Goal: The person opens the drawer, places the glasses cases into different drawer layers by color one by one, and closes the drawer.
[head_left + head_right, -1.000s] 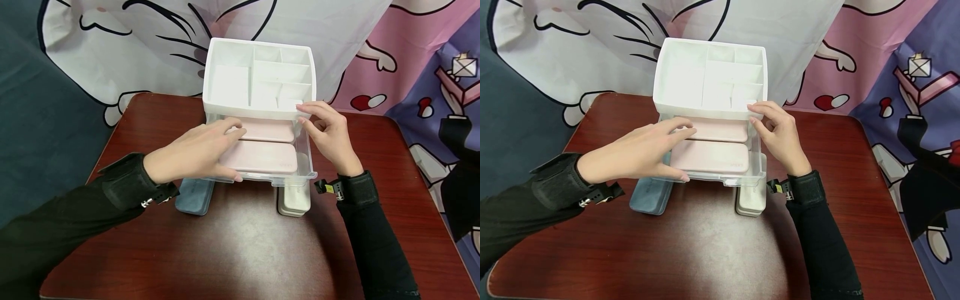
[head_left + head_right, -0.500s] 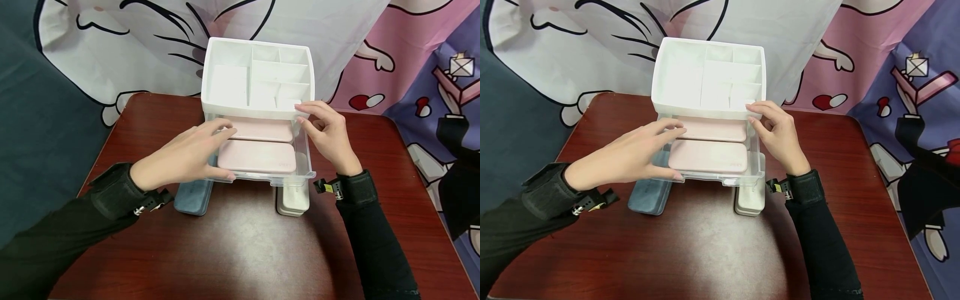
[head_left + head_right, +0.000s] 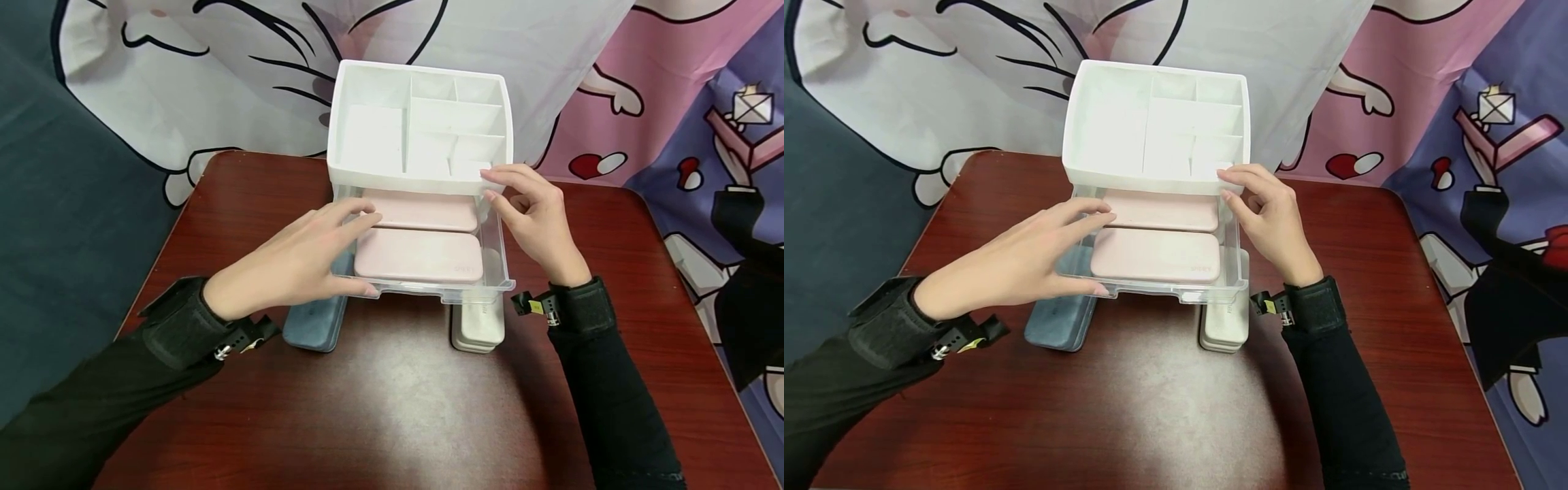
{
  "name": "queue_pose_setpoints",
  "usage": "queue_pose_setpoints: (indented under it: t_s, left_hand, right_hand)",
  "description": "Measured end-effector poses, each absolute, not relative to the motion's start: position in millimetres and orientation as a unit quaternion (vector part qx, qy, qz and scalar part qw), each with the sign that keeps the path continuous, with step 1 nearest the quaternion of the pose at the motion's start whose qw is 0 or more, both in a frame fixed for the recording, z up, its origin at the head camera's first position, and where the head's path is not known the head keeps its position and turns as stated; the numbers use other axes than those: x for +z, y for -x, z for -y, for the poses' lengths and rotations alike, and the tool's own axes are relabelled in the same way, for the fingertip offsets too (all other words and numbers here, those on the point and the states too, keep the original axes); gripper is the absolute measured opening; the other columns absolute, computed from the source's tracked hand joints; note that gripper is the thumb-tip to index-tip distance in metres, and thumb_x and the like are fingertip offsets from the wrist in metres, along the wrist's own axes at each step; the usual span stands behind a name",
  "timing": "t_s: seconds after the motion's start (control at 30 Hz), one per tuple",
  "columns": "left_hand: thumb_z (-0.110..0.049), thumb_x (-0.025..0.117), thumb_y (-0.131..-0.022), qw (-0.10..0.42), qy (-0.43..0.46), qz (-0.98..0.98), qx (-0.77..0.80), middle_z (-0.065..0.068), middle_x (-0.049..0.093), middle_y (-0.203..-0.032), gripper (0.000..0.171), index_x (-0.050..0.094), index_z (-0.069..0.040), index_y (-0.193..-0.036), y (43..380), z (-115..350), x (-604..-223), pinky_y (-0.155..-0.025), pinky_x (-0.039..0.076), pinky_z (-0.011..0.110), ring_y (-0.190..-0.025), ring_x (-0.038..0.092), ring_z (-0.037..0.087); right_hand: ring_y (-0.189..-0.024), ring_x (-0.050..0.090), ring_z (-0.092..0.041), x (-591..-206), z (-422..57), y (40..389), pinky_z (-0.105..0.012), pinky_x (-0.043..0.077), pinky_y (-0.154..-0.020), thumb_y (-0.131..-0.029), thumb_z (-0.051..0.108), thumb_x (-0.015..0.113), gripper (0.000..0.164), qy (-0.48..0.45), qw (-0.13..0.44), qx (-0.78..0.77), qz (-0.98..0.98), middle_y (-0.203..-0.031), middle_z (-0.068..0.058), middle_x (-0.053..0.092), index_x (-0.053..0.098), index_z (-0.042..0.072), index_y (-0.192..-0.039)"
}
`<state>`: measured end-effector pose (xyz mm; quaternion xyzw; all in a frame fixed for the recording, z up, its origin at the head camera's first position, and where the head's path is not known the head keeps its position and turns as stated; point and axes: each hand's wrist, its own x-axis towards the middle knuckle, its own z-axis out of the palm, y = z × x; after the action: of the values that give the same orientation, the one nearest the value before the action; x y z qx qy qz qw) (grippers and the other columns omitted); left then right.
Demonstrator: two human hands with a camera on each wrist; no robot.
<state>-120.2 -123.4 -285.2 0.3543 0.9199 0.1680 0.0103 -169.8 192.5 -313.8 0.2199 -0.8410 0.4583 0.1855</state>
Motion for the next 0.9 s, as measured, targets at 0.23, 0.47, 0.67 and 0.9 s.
queue_pose_setpoints:
  t_s: [0.23,0.47,0.67,0.9]
  left_hand:
    - [-0.052,0.078,-0.074,-0.003,-0.339,-0.921,0.194,0.010,0.041,-0.145,0.087,0.047,-0.007,-0.141,119,126,-290,-0.094,0.044,0.043,-0.119,0.049,0.025]
    - [-0.049,0.080,-0.073,-0.024,-0.338,-0.914,0.224,0.010,0.040,-0.145,0.085,0.047,-0.007,-0.140,120,128,-296,-0.095,0.042,0.046,-0.117,0.049,0.023]
    - [-0.048,0.082,-0.071,-0.053,-0.361,-0.901,0.235,0.012,0.035,-0.149,0.090,0.045,-0.006,-0.141,123,128,-299,-0.099,0.039,0.050,-0.122,0.046,0.024]
    - [-0.050,0.083,-0.068,-0.057,-0.376,-0.897,0.226,0.014,0.023,-0.158,0.103,0.037,-0.003,-0.147,130,128,-300,-0.111,0.026,0.059,-0.146,0.024,0.030]
  right_hand:
    - [-0.051,0.032,-0.006,-313,-192,169,-0.018,0.030,-0.051,-0.088,-0.002,0.065,0.028,-0.219,0.186,0.458,0.841,-0.113,-0.015,0.065,0.070,0.002,-0.115]
    - [-0.051,0.032,-0.006,-311,-191,168,-0.018,0.030,-0.051,-0.088,-0.002,0.064,0.027,-0.221,0.189,0.459,0.840,-0.112,-0.015,0.065,0.070,0.001,-0.115]
    - [-0.051,0.031,-0.006,-314,-192,171,-0.018,0.029,-0.051,-0.088,-0.002,0.065,0.027,-0.220,0.189,0.460,0.839,-0.112,-0.015,0.065,0.070,0.001,-0.115]
    - [-0.051,0.032,-0.007,-315,-192,170,-0.018,0.030,-0.051,-0.088,-0.002,0.065,0.028,-0.220,0.186,0.462,0.839,-0.113,-0.015,0.064,0.070,0.002,-0.115]
